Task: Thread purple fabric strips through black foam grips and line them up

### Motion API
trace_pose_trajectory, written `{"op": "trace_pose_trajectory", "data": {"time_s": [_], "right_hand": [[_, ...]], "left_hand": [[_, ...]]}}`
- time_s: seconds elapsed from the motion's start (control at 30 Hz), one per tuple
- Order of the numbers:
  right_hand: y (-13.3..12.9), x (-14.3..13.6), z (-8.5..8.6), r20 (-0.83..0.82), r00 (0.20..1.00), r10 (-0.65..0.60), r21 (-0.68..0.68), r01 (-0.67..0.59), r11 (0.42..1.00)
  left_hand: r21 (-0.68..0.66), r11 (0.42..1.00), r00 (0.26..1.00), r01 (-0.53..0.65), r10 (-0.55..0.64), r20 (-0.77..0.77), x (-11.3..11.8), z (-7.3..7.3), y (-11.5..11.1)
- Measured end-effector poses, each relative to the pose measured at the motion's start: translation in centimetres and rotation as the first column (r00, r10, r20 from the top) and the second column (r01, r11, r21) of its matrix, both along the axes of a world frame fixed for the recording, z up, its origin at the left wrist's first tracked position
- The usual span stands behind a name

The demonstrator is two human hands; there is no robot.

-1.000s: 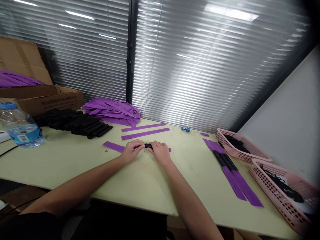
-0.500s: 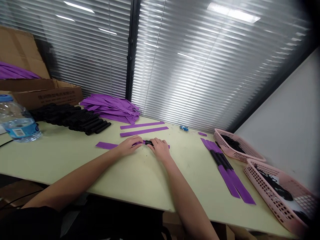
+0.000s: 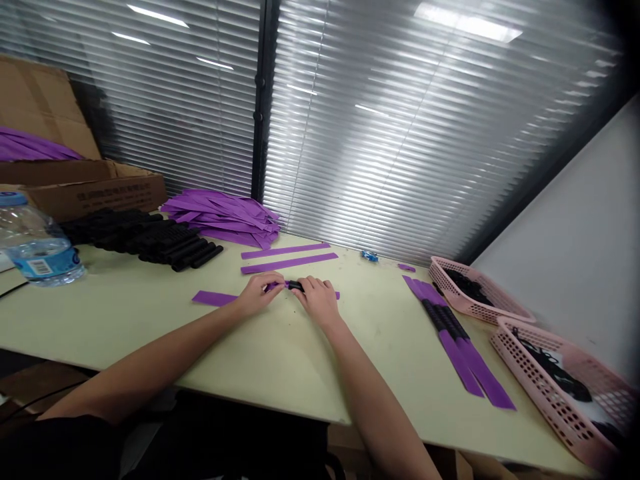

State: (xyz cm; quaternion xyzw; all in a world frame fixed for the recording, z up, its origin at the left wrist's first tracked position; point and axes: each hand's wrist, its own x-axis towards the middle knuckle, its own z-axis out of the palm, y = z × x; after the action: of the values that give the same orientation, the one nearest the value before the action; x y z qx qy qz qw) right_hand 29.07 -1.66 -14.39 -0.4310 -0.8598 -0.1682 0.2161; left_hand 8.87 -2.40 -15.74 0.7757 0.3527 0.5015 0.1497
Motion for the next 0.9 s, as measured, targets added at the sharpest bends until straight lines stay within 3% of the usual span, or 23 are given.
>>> {"op": "trace_pose_trajectory", "data": {"time_s": [0.27,0.6,0.9], "right_hand": [[-0.42,-0.24,0.15,0.029,1.0,0.0,0.031,-0.001,1.0],[-0.3,-0.39,-0.23,0.053,0.998,0.024,0.078,-0.028,0.997],[-0.01,-0.5,-0.59,0.011,1.0,-0.009,0.108,0.007,0.994]], "left_hand": [[0.071,0.997,0.999,-0.008,0.012,-0.047,0.55,0.11,-0.76],[0.062,0.997,0.998,-0.037,0.04,-0.052,0.67,-0.22,-0.83],[0.024,1.0,0.998,-0.008,0.007,0.064,1.09,-0.24,-0.38]]}}
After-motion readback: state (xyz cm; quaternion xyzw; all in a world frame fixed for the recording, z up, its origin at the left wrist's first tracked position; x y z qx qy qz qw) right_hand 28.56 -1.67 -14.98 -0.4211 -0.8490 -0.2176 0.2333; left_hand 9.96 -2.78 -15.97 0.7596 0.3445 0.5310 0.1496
